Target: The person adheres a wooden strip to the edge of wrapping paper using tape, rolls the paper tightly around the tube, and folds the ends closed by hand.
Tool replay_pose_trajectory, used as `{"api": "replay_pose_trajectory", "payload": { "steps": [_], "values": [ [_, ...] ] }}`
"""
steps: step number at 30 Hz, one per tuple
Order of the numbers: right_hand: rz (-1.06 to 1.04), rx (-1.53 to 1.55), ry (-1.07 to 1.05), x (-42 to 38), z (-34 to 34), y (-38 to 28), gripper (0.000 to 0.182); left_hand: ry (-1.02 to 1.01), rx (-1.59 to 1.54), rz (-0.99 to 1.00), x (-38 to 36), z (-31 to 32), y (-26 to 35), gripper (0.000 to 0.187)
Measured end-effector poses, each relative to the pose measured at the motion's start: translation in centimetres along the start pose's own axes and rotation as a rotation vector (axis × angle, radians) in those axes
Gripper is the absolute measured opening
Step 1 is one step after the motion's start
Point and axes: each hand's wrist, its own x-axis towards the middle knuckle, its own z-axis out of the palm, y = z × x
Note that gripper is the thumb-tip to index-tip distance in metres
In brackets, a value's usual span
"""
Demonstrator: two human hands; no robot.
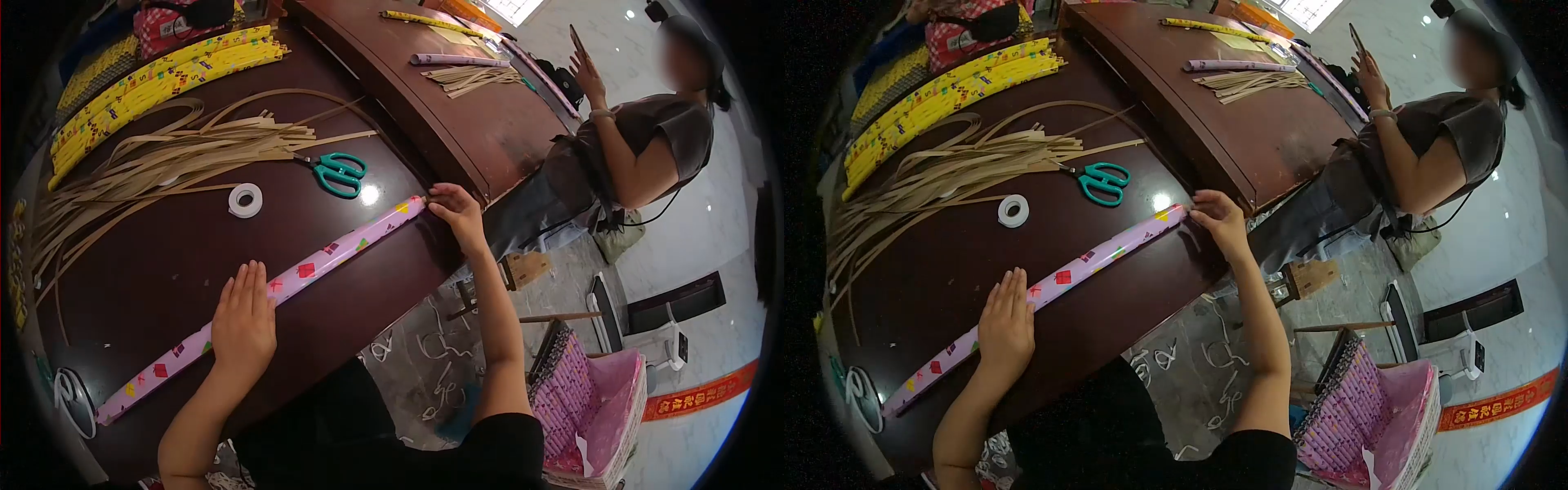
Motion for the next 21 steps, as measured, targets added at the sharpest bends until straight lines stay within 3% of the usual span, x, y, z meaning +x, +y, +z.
{"api": "replay_pose_trajectory", "payload": {
  "steps": [1,2,4,5,12,21],
  "values": [
    [-0.036,-0.04,0.149,-0.7,0.3,0.1,0.036,-0.004,-0.009,-0.006,0.0,0.0,0.0,0.047],
    [-0.01,-0.014,0.201,-1.7,0.8,0.3,0.021,0.002,-0.007,-0.003,0.1,0.0,0.0,0.047],
    [-0.216,-0.117,0.226,-2.5,2.1,0.6,0.014,-0.008,-0.002,-0.001,0.1,0.0,0.0,0.046],
    [-0.156,-0.188,0.282,-2.7,2.4,0.6,0.01,-0.012,-0.002,0.011,0.1,0.0,0.0,0.046],
    [-0.146,-0.406,0.326,-2.1,2.8,0.0,0.011,-0.01,0.008,0.015,0.1,-0.2,0.1,0.047],
    [-0.026,-0.338,0.354,-1.8,3.1,0.8,0.014,-0.022,0.004,0.01,0.1,-0.3,0.1,0.047]
  ]
}}
